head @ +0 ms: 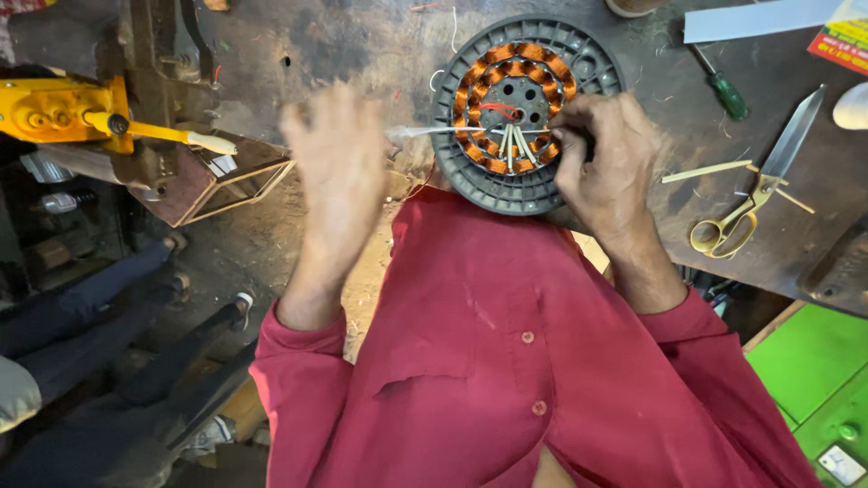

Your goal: The person works on a motor stator, inserting white insulating spacers into the slots between copper windings. They use a screwdriver to adjust the components and a pair of scissors to trim excess material. The task involves precise hand movements to fit the parts into the stator assembly.

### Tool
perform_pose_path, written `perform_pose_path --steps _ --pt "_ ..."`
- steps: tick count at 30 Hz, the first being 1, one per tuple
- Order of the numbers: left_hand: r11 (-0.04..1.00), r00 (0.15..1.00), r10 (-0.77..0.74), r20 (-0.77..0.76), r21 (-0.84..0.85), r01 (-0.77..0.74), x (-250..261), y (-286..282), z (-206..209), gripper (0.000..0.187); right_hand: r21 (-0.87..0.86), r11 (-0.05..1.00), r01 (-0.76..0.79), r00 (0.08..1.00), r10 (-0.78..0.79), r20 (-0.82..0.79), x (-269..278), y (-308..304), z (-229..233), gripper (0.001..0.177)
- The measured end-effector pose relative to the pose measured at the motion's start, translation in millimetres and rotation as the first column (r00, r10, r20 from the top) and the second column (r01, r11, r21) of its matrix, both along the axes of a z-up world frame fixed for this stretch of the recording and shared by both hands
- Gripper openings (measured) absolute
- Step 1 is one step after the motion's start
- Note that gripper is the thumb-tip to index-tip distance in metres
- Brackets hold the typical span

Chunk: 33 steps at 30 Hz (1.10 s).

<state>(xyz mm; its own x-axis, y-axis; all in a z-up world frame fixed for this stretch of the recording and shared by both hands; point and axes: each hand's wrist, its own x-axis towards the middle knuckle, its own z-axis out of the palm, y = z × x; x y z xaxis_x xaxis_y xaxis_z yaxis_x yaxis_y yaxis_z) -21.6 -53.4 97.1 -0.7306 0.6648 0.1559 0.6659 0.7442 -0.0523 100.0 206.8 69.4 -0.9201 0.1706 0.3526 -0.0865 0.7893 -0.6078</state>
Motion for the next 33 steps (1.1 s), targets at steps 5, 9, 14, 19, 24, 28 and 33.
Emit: perform_pose_path --steps 5,9,14,19,24,28,33 --pt "0.878 0.947 -0.153 0.281 0.478 0.001 19 23 -2 0.034 0.007 1.0 -0.011 1.0 0.011 0.004 -2 3 1 0.03" --pt "0.773 0.878 -0.304 0.369 0.635 0.001 28 54 -25 0.026 -0.025 0.999 -0.02 1.0 0.02 -0.01 -4 2 0 0.026" --pt "0.778 0.842 -0.335 0.423 0.628 -0.006 15 55 -27 0.025 -0.059 0.998 -0.006 1.0 0.006 0.009 0 3 -3 0.027" --pt "0.852 0.873 -0.296 0.387 0.519 0.059 8 63 -20 0.019 -0.122 0.993 0.002 1.0 -0.001 0.01 -1 1 -6 0.024" --pt "0.883 0.923 -0.296 0.245 0.438 0.167 4 67 -23 0.018 -0.139 0.99 -0.004 1.0 0.003 -0.004 1 1 -11 0.023" --pt "0.935 0.968 -0.248 0.027 0.266 0.233 -5 40 -28 0.026 -0.19 0.981 0.033 0.999 -0.041 -0.036 2 -1 -18 0.025" --pt "0.982 0.996 -0.07 0.047 0.181 0.06 -33 -42 -32 0.039 -0.23 0.969 0.087 0.994 -0.101 -0.051 4 3 -20 0.022"
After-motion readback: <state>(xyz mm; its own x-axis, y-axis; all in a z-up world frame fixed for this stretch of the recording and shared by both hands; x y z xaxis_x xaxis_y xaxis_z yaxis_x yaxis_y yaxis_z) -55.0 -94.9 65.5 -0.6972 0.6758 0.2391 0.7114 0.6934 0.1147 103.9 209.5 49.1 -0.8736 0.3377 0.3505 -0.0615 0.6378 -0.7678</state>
